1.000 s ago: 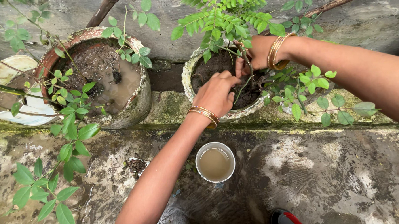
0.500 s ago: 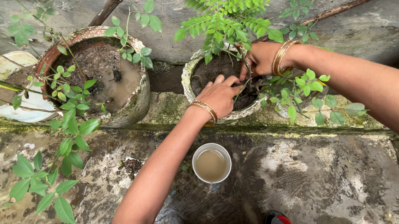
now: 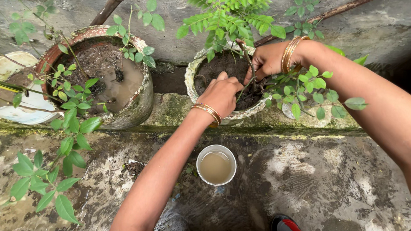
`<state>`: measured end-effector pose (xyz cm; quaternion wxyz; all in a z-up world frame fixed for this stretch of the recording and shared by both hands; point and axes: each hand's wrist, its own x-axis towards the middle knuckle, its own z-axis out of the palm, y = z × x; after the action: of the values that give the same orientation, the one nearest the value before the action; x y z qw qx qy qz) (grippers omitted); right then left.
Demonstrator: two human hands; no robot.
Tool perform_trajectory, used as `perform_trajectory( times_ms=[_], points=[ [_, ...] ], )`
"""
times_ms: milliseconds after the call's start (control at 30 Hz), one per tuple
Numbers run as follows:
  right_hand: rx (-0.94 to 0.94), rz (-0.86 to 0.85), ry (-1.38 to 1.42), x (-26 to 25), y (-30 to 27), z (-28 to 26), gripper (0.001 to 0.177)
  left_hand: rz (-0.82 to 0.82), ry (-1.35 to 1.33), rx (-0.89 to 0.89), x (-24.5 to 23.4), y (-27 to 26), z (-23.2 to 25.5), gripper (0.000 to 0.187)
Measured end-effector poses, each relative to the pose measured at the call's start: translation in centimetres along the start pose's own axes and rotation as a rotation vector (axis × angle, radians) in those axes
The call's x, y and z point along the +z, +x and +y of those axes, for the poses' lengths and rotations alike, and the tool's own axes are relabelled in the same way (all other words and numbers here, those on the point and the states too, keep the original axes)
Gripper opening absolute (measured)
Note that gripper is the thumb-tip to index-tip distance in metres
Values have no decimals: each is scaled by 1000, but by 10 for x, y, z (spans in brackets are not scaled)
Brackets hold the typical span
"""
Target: The person washes a plastic cup in a bucket of water and then uses their hands to press soil and arrange small plants in several plant pots on the ground.
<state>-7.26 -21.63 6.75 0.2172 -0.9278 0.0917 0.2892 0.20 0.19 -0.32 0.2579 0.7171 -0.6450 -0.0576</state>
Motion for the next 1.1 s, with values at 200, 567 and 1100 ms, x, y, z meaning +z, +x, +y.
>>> perform_trajectory(
  times_ms=[200,567,1100],
  points=[
    [14,-15,-110,5,-1,-4,32,-148,163,-28,1,13,0,38],
    [-75,-55,-41,7,2,-9,44,-124,108,39,1,19,-21,30],
    [-29,-9,133,2,-14,-21,42,-381,-36,-94,-11,22,-16,18]
  ],
)
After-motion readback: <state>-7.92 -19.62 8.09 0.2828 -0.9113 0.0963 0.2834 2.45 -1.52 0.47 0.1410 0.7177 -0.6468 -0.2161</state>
